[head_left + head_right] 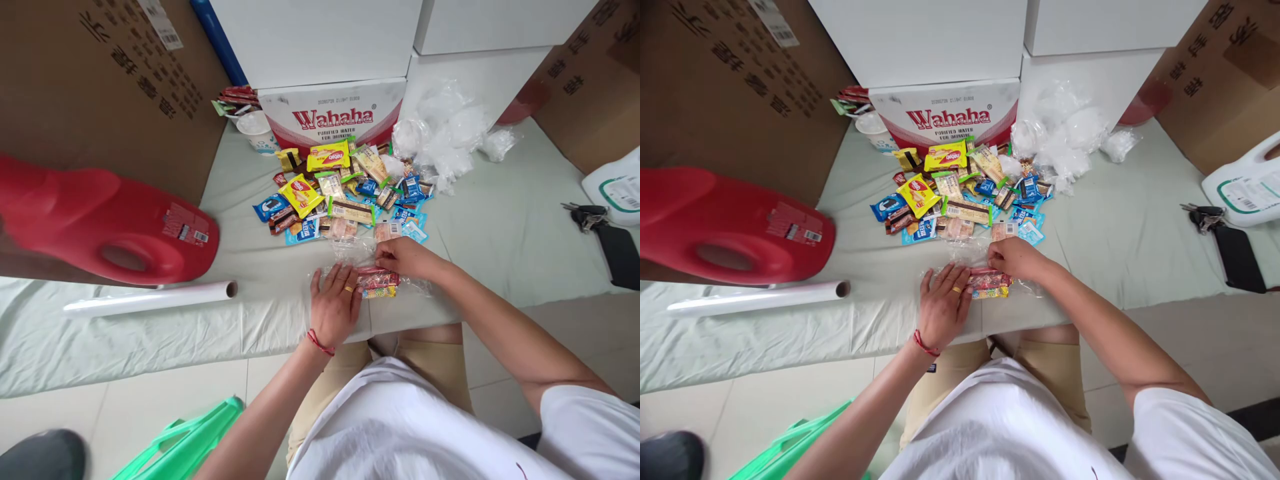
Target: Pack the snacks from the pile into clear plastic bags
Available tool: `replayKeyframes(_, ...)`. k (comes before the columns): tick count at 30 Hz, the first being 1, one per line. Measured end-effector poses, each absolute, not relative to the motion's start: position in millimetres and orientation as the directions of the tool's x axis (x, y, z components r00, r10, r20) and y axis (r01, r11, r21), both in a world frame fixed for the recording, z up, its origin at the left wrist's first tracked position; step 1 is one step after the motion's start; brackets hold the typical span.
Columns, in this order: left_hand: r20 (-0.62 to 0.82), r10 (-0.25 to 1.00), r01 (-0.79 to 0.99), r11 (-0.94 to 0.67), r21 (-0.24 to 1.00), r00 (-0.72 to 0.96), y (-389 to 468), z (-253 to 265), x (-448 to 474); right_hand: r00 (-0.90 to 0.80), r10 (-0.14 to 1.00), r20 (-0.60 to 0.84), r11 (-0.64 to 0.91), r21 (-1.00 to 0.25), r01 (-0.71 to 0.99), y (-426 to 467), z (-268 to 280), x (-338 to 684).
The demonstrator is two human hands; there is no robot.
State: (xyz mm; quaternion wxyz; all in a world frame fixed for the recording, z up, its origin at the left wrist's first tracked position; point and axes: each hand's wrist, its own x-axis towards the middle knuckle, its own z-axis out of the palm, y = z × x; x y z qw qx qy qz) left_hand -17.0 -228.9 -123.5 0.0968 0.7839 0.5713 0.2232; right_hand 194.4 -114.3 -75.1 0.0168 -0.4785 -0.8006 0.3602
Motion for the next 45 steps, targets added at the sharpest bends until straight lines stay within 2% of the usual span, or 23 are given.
replayKeyframes(5,0.239,0.95,0.876,-0.284,0.391,0.201,-219.7,-126.1,-20.3,-0.526,0.753,-0.395,0.295,-0.511,0.807,-112.9,-70.7,206.7)
replayKeyframes(9,0.314,0.924,0.886,-0.324,0.331,0.22,-218.2,-127.9,-22.5,-0.46,0.848,-0.264,0.28,-0.514,0.811,-100.5,-60.0,205.8)
replayKeyframes(13,0.334,0.914,0.885,-0.34,0.319,0.231,-219.5,-128.9,-22.3,-0.451,0.876,-0.172,0.373,-0.351,0.859,-84.0,-58.9,181.1)
replayKeyframes(16,0.38,0.899,0.886,-0.345,0.311,0.216,-220.8,-131.2,-21.7,-0.514,0.83,-0.217,0.452,-0.277,0.848,-75.9,-67.5,156.0)
replayKeyframes(21,0.456,0.859,0.895,-0.372,0.247,0.232,-221.9,-134.8,-22.0,-0.451,0.829,-0.332,0.333,-0.355,0.873,-64.8,-67.8,135.4)
replayKeyframes(25,0.455,0.861,0.903,-0.361,0.235,0.226,-222.2,-134.4,-21.3,-0.517,0.783,-0.346,0.32,-0.488,0.812,-73.4,-42.8,138.2)
replayKeyframes(28,0.454,0.867,0.904,-0.347,0.25,0.207,-223.7,-133.4,-19.3,-0.512,0.818,-0.263,0.348,-0.481,0.805,-107.4,-33.0,140.4)
replayKeyframes(31,0.438,0.882,0.894,-0.329,0.304,0.176,-226.3,-134.7,-20.2,-0.404,0.909,-0.098,0.332,-0.416,0.847,-153.1,-49.3,139.4)
replayKeyframes(35,0.434,0.9,0.832,-0.218,0.51,-0.03,-226.9,-140.4,-32.8,-0.256,0.962,0.088,0.269,-0.442,0.856,-191.5,-91.7,137.1)
replayKeyframes(37,0.411,0.894,0.776,-0.129,0.618,-0.179,-224.2,-139.8,-40.3,-0.216,0.968,0.129,0.251,-0.467,0.848,-196.5,-106.5,135.0)
replayKeyframes(39,0.355,0.895,0.754,-0.034,0.656,-0.269,-218.8,-133.3,-42.8,-0.19,0.97,0.149,0.239,-0.485,0.841,-196.1,-113.4,132.1)
replayKeyframes(42,0.212,0.939,0.804,0.101,0.587,-0.273,-204.8,-116.2,-33.6,-0.178,0.972,0.155,0.232,-0.497,0.836,-193.6,-114.0,127.3)
replayKeyframes(45,-0.001,0.971,0.831,0.204,0.517,-0.238,-184.0,-105.0,-20.4,-0.183,0.972,0.147,0.232,-0.479,0.847,-193.2,-112.6,124.0)
